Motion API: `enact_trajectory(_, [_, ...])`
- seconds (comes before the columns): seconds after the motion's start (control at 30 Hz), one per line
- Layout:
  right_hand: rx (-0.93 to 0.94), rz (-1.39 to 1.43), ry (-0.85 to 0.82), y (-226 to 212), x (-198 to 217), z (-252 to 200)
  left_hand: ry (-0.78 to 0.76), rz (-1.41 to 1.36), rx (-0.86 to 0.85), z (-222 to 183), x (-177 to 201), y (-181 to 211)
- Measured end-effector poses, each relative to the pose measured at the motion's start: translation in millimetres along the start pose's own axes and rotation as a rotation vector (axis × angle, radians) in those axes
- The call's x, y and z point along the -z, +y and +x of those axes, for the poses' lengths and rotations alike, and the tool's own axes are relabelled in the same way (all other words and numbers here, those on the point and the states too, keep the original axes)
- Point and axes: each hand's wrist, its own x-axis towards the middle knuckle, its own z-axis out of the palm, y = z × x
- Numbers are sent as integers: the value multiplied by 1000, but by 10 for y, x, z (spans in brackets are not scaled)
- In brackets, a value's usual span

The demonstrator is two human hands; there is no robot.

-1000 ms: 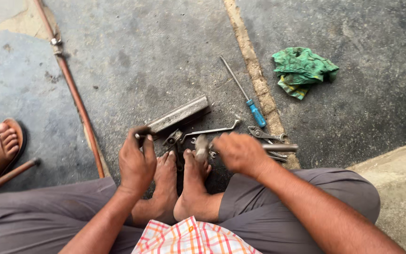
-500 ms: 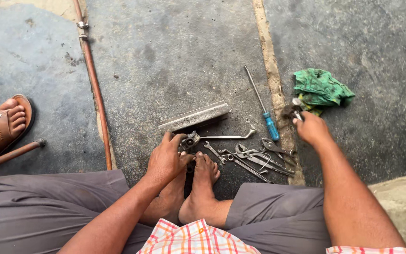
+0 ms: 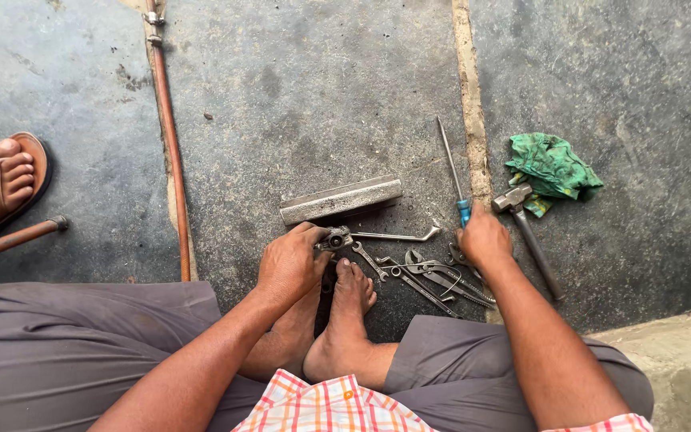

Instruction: The person disassembles a bicycle pedal assembly using a hammer and a punch to remove pins and internal components.

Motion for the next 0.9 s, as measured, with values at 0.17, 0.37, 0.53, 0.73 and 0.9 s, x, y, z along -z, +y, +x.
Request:
enact_trajectory(0.17, [36,88,128,36,193,-171,1,-30,-1,13,12,-2])
enact_trajectory(0.37, [106,257,185,23,693,-1059,76,-169,14,48,87,44])
enact_trajectory(0.53, [-178,1250,-362,-160,476,-1976,-78,-490,112,73,-2,152])
enact_trajectory(0.73, [371,955,-388,-641,147,-2293,-222,-1015,277,-181,-471,359])
enact_trajectory(0.9, [374,192,263,-288,585,-1170,-263,-1008,271,49,-446,57])
